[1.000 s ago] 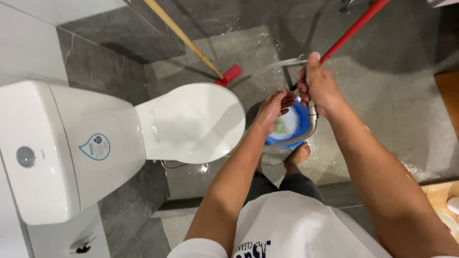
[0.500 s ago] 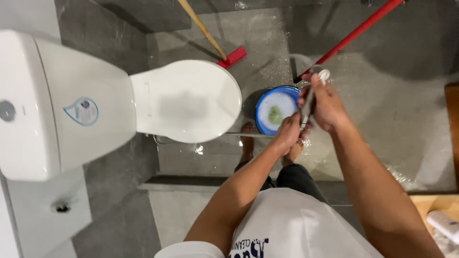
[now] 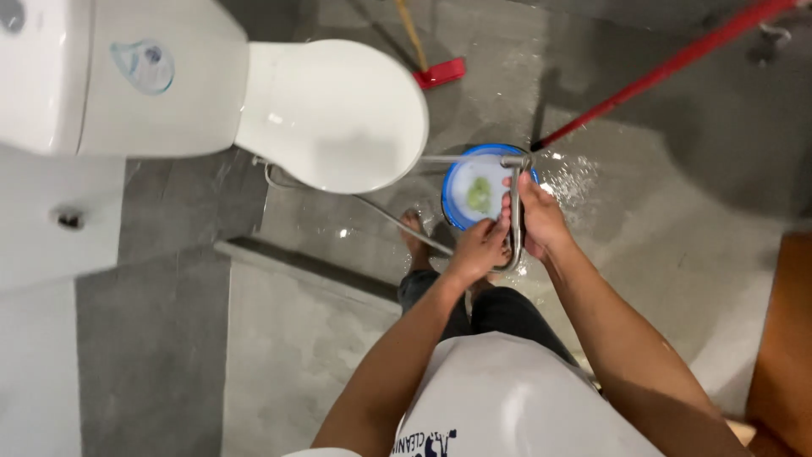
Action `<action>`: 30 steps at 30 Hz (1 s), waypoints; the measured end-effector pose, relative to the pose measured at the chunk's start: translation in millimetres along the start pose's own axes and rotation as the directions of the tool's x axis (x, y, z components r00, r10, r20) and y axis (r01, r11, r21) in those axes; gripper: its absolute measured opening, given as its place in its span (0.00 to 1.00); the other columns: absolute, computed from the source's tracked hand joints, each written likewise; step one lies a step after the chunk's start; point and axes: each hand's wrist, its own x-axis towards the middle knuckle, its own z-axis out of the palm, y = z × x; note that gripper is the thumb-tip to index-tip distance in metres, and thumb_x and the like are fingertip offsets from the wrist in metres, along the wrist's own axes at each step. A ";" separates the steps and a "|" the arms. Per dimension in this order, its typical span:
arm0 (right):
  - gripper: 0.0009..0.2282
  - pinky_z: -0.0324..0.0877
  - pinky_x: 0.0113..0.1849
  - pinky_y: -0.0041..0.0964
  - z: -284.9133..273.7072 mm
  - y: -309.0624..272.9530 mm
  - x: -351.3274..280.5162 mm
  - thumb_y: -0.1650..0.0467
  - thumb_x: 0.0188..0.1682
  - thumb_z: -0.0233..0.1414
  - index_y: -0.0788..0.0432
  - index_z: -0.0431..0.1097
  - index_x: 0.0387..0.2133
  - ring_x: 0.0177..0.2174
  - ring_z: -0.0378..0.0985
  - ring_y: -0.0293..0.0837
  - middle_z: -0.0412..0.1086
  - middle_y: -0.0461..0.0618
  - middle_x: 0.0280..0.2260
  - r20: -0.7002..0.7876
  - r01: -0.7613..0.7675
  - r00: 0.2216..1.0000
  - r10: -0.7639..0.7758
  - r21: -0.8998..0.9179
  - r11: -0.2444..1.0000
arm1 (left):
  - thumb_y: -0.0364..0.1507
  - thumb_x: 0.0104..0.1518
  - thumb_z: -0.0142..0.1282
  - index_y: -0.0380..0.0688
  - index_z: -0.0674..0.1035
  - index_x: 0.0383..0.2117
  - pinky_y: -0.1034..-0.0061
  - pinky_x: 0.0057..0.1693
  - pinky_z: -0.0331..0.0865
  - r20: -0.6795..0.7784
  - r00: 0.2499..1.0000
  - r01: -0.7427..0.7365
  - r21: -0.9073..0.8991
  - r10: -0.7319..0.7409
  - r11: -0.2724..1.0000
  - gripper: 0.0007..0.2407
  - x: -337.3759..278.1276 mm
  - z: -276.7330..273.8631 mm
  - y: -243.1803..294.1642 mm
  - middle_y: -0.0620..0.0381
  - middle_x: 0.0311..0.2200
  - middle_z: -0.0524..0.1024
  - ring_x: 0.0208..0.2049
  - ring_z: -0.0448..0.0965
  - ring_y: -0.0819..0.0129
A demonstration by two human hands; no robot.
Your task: Cleaning a bathroom floor and shower area using water and a bucket.
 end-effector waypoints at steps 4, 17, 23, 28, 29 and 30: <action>0.19 0.70 0.26 0.33 -0.1 3.9 4.2 0.56 0.56 0.48 0.60 0.71 0.43 0.22 0.69 0.38 0.68 0.45 0.26 0.004 -0.023 1.000 0.024 -0.153 0.988 | 0.35 0.62 0.54 0.38 0.81 0.44 0.71 0.47 0.70 0.170 0.946 0.270 0.054 -0.276 0.961 0.13 -35.1 -41.9 -101.4 0.49 0.43 0.79 0.43 0.77 0.62; 0.18 0.67 0.22 0.32 59.9 -27.8 39.1 0.55 0.58 0.49 0.59 0.71 0.40 0.20 0.66 0.36 0.67 0.43 0.24 -0.025 0.070 0.996 -0.089 -0.429 0.900 | 0.38 0.63 0.53 0.30 0.79 0.34 0.72 0.40 0.68 -0.252 0.428 0.829 -0.272 -0.868 0.488 0.17 -294.4 -230.4 -201.5 0.54 0.28 0.77 0.30 0.72 0.69; 0.17 0.68 0.24 0.32 81.7 -4.6 27.0 0.56 0.57 0.49 0.59 0.70 0.40 0.21 0.67 0.36 0.66 0.44 0.24 -0.002 0.182 0.981 -0.192 -0.306 0.935 | 0.38 0.61 0.54 0.38 0.80 0.33 0.74 0.40 0.69 -0.152 0.379 0.893 -0.198 -0.913 0.404 0.14 -313.6 -257.5 -175.0 0.57 0.27 0.79 0.29 0.74 0.70; 0.19 0.69 0.26 0.32 87.9 13.3 11.9 0.55 0.59 0.49 0.59 0.70 0.42 0.22 0.67 0.36 0.66 0.44 0.25 -0.009 0.239 0.967 -0.254 -0.303 0.923 | 0.38 0.63 0.52 0.33 0.80 0.33 0.73 0.41 0.67 -0.172 0.449 0.875 -0.113 -0.877 0.471 0.16 -283.3 -294.3 -181.8 0.54 0.28 0.77 0.30 0.71 0.67; 0.19 0.69 0.26 0.32 88.3 17.0 10.9 0.54 0.59 0.48 0.59 0.70 0.43 0.23 0.67 0.35 0.66 0.44 0.26 -0.005 0.255 0.963 -0.270 -0.313 0.915 | 0.37 0.62 0.52 0.34 0.80 0.34 0.74 0.41 0.68 -0.173 0.509 0.827 -0.176 -0.843 0.535 0.15 -272.9 -301.6 -190.0 0.56 0.29 0.78 0.31 0.72 0.68; 0.19 0.69 0.26 0.32 90.0 23.3 9.0 0.54 0.59 0.48 0.59 0.70 0.43 0.23 0.67 0.35 0.66 0.44 0.26 -0.007 0.259 0.962 -0.274 -0.311 0.914 | 0.37 0.62 0.52 0.34 0.80 0.34 0.74 0.41 0.68 -0.171 0.513 0.824 -0.174 -0.841 0.538 0.15 -268.3 -308.6 -197.1 0.56 0.29 0.78 0.31 0.72 0.68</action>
